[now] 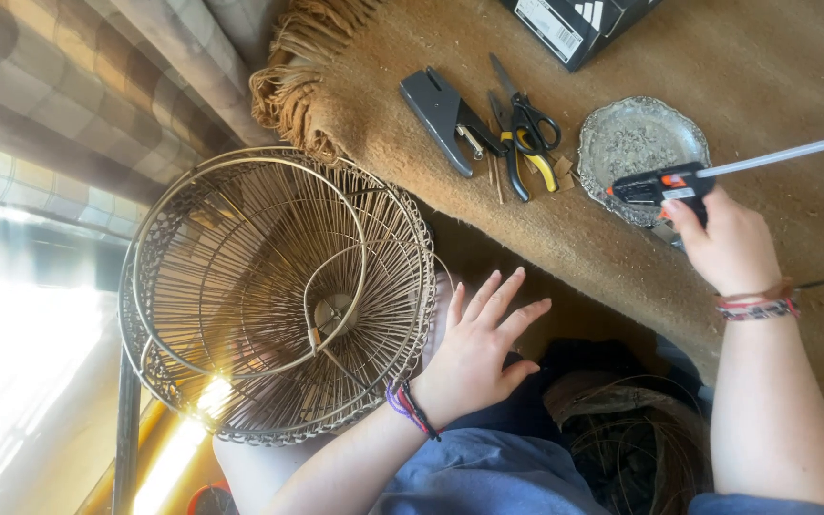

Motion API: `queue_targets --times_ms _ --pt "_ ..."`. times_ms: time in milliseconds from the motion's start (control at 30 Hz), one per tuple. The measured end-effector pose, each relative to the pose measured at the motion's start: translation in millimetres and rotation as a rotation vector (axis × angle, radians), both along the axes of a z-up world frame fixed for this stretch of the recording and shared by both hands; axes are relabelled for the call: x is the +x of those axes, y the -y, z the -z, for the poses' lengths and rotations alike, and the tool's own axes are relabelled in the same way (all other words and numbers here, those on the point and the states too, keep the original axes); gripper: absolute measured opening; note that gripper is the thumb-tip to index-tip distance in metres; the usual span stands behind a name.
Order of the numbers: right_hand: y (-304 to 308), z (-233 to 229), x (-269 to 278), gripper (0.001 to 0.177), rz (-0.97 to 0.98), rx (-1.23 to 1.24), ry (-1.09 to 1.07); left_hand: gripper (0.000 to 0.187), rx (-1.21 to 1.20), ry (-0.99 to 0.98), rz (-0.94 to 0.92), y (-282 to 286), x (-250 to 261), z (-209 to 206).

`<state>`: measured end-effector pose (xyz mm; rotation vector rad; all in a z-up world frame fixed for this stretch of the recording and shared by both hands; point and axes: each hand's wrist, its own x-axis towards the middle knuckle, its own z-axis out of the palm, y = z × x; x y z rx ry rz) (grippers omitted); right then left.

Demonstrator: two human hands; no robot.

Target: Repairing a wicker lampshade using a hot glue gun, scissors, and a stapler while sitting on the floor.

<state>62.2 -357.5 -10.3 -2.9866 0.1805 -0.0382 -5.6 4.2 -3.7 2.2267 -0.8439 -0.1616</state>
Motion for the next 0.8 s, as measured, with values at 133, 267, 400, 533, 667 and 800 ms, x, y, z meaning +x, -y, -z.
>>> queue_targets --times_ms 133,267,400,533,667,800 --pt "-19.1 -33.1 -20.3 0.034 0.129 0.333 -0.046 0.065 -0.078 0.014 -0.075 -16.4 -7.9 -6.6" --pt "-49.0 -58.3 -39.3 0.028 0.102 0.681 -0.063 0.038 -0.182 0.051 -0.166 -53.0 -12.1 -17.7" --pt "-90.8 -58.7 -48.1 0.024 0.016 0.935 -0.202 0.016 -0.301 0.136 -0.496 -115.5 -10.2 -42.4" --pt "-138.7 -25.2 -44.5 0.024 -0.095 0.981 -0.3 0.02 -0.248 0.143 -0.773 -171.1 -16.2 -37.7" --pt "-191.8 -8.6 -35.6 0.026 -0.214 0.937 -0.394 0.024 -0.038 0.119 -0.848 -194.6 -20.0 -11.5" --pt "-222.3 -6.3 -27.3 0.022 -0.274 0.79 -0.384 0.035 0.275 -0.063 -0.747 -191.0 -9.1 11.6"
